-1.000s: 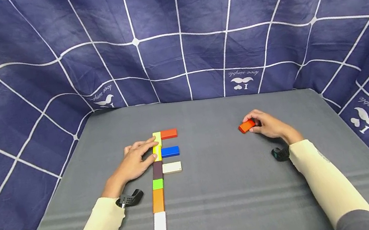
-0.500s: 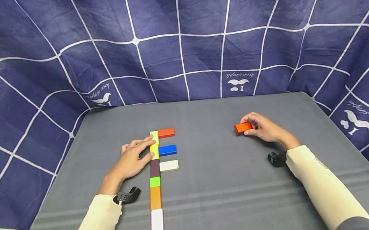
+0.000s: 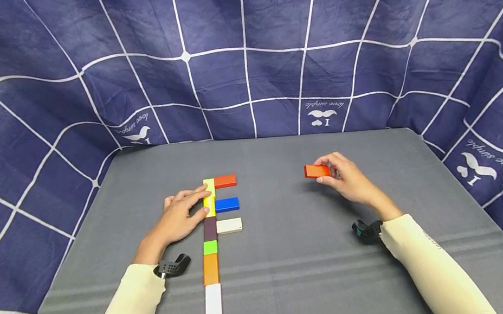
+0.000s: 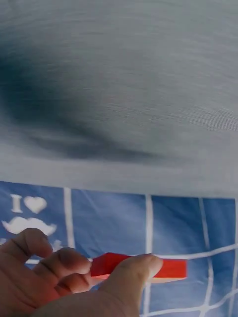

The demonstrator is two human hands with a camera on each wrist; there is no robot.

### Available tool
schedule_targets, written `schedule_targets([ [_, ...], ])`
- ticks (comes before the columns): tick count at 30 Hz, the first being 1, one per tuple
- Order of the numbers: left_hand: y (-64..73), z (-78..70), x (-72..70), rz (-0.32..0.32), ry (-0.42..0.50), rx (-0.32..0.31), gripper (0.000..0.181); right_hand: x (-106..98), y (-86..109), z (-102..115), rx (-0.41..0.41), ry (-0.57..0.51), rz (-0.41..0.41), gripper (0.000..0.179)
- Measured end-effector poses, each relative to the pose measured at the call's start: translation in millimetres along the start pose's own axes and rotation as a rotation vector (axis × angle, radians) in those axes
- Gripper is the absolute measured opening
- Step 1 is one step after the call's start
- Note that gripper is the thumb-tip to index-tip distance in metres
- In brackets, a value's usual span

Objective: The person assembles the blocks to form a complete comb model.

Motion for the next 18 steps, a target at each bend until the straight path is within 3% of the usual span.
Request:
schedule_targets([
  [10,-3.0,-0.3,-0.2,-0.005,-0.002,0.012,0.050,39.5,2.8,34.5,0.045,-0.063,-0.056,0.037],
  [18,-1.6,2.0,1.4,-0.005,0.012,0.004,0.050,72.2,8.1,56.0,0.065,-0.104,-0.010,0.034],
])
Point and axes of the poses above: each hand's wrist, its own y-axis away from the middle knuckle, its own x-axis out of the palm, z = x × y, the point moved 1 cm from there along -y, towards the middle knuckle, and after that the axes turned 12 degrees about -y, right-handed, at the moved point
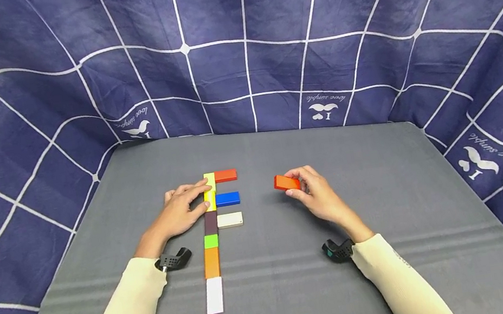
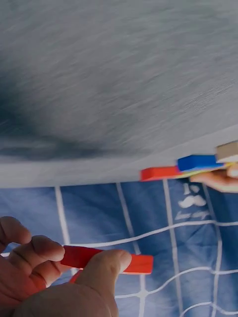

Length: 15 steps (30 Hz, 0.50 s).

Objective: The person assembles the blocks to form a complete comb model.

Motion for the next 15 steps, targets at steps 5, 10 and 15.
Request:
schedule_targets([
  [5,1.8,1.1,1.2,0.005,-0.006,-0.010,0.049,19.3,2.6,14.6,-0.005,-0.032,0.012,0.034],
  [10,0.0,0.5,0.2,0.008,-0.007,-0.010,0.050,37.6,2.5,31.3,-0.008,-0.053,0.025,0.034],
  [15,-1.1,0.0,-0.7,0.004,-0.003,-0.013,0.050,57.3,1.7,44.5,-0.004,-0.064,0.064,0.033],
])
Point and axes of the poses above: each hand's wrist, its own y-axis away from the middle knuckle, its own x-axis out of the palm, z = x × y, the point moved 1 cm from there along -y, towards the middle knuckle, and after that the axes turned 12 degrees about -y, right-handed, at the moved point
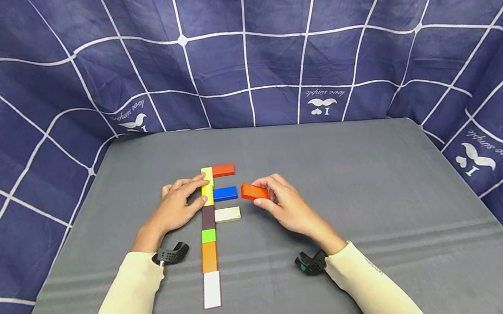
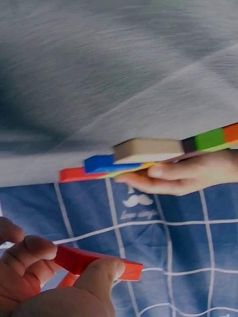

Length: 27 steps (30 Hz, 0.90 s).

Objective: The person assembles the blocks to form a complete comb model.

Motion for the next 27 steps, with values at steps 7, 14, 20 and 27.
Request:
schedule_targets([
  [7,-1.9,0.5,-1.1,-0.005,-0.015,0.006,0.049,25.8,3.3,5.7,-0.023,-0.005,0.034,0.034],
  [14,-0.5,1.4,0.7,-0.001,-0.013,0.003,0.049,46.5,9.9,4.9,0.000,0.000,0.077,0.034],
  [20,-0.5,1.3,1.6,-0.006,-0.010,0.012,0.049,57.0,13.8,4.0,0.036,-0.059,0.071,0.033],
  [27,-1.2,0.4,-0.9,-0.016,-0.005,0.006,0.048,65.9,15.6,4.6,0.032,-0.067,0.081,0.034],
])
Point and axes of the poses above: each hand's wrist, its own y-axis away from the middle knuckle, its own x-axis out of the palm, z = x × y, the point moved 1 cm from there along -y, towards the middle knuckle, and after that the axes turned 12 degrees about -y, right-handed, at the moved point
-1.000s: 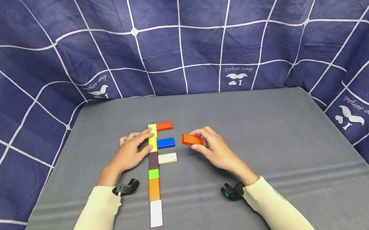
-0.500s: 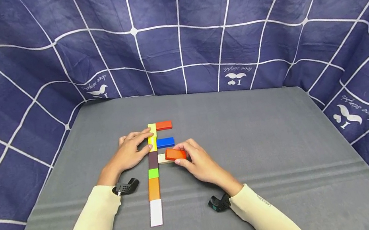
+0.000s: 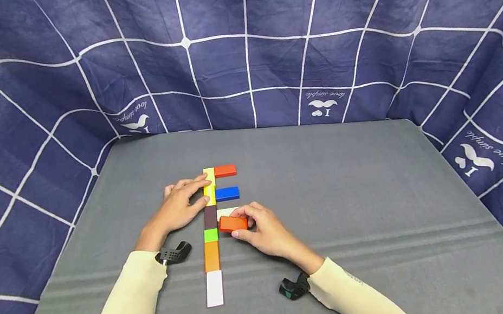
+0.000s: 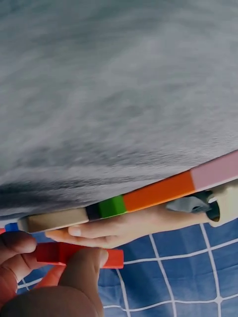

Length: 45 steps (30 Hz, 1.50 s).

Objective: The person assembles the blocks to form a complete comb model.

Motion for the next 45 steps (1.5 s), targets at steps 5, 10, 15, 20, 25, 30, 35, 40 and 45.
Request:
schedule_targets([
  [5,-0.6,-0.9,-2.8,0.003,-0.001,-0.004,0.049,5.0,0.3,-1.0,-0.002,0.026,0.014,0.032],
  [10,3.5,-1.6,-2.6,0.016,-0.003,-0.013,0.049,9.7,2.1,-1.2,0.035,0.058,0.013,0.032],
  [15,4.3,-2.1,-2.3,0.007,-0.006,-0.012,0.049,12.6,3.2,-0.7,0.039,0.113,0.000,0.034],
  [20,3.0,-2.2,-3.1,0.006,-0.006,-0.012,0.049,14.7,3.3,-1.5,0.045,0.155,0.004,0.035],
  [25,2.9,0.2,-2.1,0.021,-0.006,-0.002,0.050,17.4,2.3,-3.5,0.061,0.178,0.008,0.036],
  [30,7.5,4.9,2.6,0.019,-0.005,-0.009,0.049,21.6,2.8,-6.1,0.071,0.198,0.031,0.041],
  [35,11.2,8.5,6.2,0.018,-0.002,-0.015,0.048,25.2,3.4,-7.5,0.080,0.147,0.031,0.047],
  [40,11.0,11.4,5.1,0.002,-0.006,-0.009,0.048,25.2,0.9,-8.0,0.071,0.073,0.012,0.044],
  [45,8.9,9.3,2.7,-0.030,0.021,0.002,0.049,18.2,-2.0,-9.1,0.027,0.004,-0.024,0.042],
])
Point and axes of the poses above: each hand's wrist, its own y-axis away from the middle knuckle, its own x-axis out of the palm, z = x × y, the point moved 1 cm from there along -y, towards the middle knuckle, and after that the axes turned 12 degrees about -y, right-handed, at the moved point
